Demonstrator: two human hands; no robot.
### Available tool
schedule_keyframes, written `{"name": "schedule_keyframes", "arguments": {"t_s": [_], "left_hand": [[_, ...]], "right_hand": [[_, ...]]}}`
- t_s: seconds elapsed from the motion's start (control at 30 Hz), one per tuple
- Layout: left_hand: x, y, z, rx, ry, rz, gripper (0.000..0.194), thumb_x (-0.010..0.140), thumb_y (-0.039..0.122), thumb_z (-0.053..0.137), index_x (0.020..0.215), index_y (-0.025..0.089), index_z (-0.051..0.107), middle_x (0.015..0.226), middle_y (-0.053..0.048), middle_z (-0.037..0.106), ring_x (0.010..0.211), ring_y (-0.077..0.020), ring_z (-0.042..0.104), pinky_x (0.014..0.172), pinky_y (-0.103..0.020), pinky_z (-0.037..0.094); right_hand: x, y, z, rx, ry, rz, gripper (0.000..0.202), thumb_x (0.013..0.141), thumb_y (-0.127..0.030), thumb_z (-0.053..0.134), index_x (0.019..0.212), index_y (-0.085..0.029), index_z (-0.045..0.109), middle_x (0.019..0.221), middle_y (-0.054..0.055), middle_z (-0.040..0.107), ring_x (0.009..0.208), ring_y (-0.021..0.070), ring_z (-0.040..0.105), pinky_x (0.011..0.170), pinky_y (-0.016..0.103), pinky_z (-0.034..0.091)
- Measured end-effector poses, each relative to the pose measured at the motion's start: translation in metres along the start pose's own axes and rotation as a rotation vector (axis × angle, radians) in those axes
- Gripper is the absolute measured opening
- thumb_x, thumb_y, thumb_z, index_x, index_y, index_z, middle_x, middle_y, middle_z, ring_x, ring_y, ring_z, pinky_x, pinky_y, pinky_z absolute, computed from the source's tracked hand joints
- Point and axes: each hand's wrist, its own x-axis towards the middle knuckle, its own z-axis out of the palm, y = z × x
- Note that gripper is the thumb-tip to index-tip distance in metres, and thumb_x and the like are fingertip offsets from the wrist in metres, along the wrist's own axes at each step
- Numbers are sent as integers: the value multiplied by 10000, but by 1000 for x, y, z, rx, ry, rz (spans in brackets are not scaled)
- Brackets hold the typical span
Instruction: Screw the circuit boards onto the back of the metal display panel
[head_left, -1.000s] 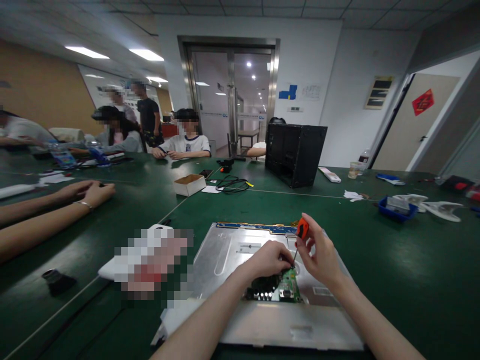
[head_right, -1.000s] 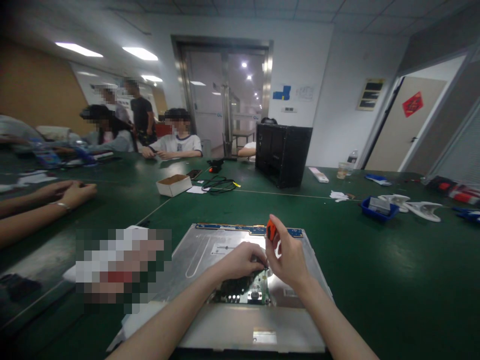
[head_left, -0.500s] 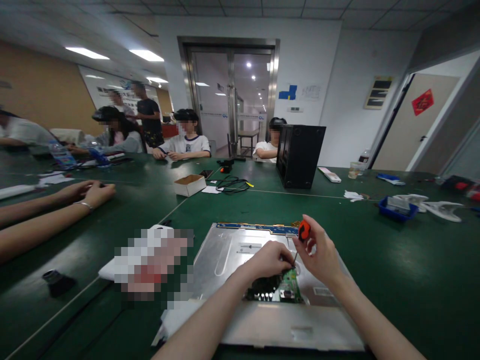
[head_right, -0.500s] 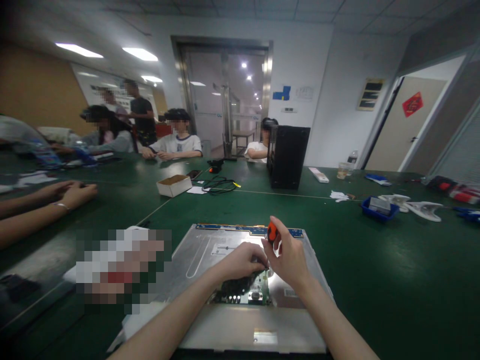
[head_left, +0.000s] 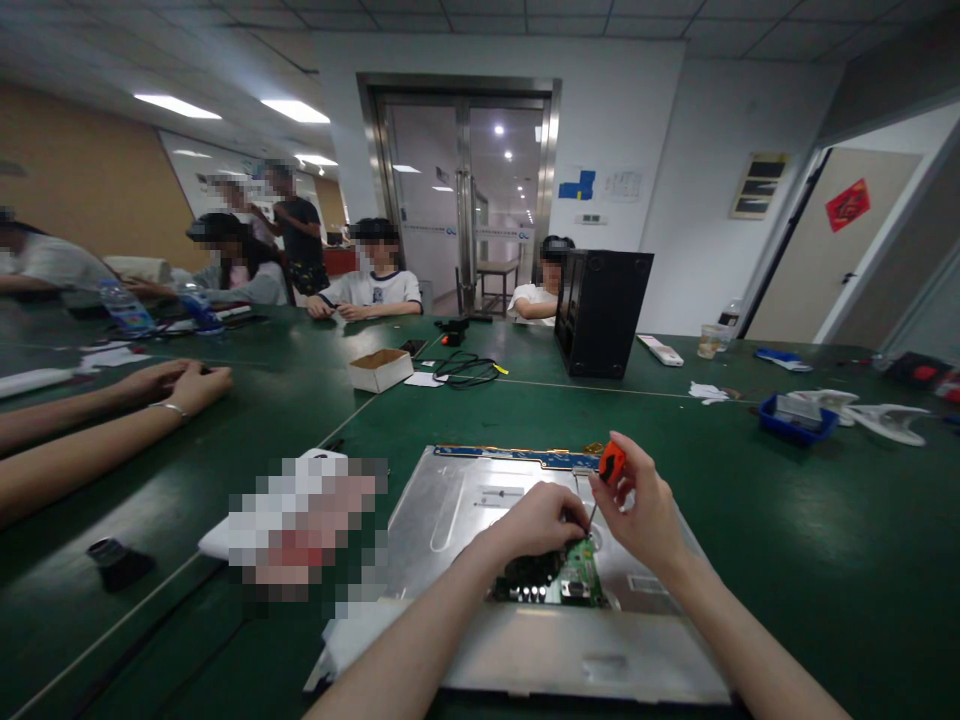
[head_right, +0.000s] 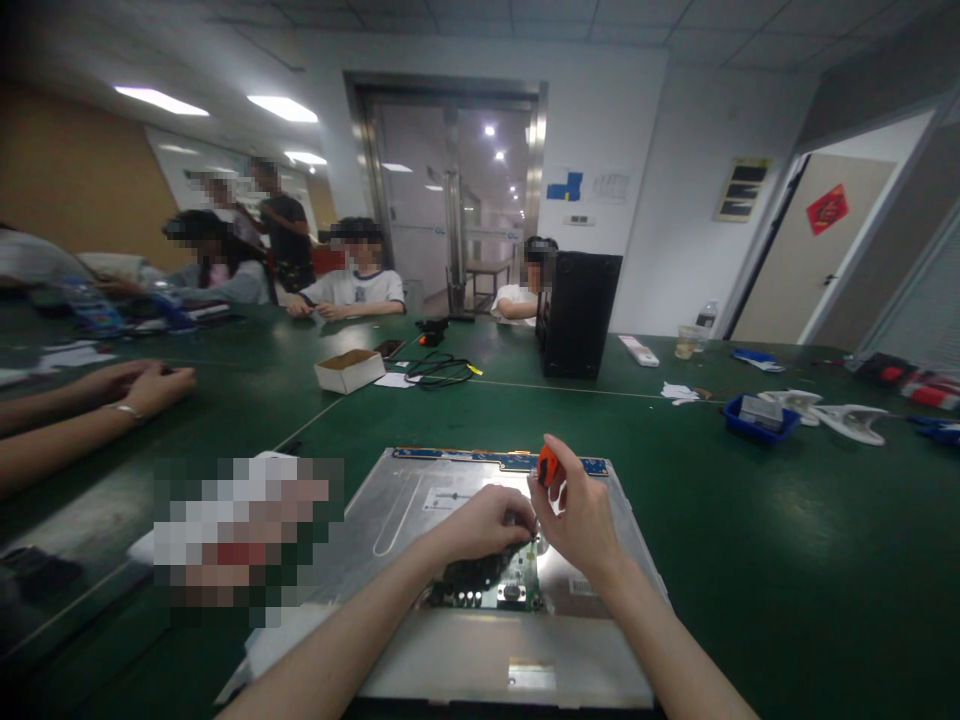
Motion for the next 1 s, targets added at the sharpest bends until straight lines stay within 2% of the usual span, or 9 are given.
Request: {"name": "schedule_keyframes", "arguments": {"t_s": [0.2, 0.47, 1.0], "left_hand": [[0, 1, 0, 10, 2, -9, 156, 745, 57, 673, 823, 143, 778, 796, -22, 751, 743, -167, 652, 709, -230, 463], [1, 0, 0, 7, -1, 1, 162, 746, 63, 659, 833, 142, 771, 792, -24, 750, 750, -173, 659, 710, -237, 472], [-1, -2, 1, -63, 14, -3, 146, 730, 77, 651, 803, 136, 762, 753, -23, 732, 692, -160, 633, 678, -234, 469]], "right_hand": [[1, 0, 0, -8, -9, -13, 435, 957, -277, 566, 1373, -210, 459, 676, -40, 617, 450, 113, 562, 421, 202, 456], [0, -4, -4, 26, -39, -15, 486, 938, -208, 512, 1417, -197, 430, 747, -1, 658, 482, 119, 569, 456, 226, 479], [1, -2, -1, -37, 23, -47, 444, 932, -219, 566, 1365, -203, 469, 632, -62, 597, 427, 109, 560, 423, 201, 459]]}}
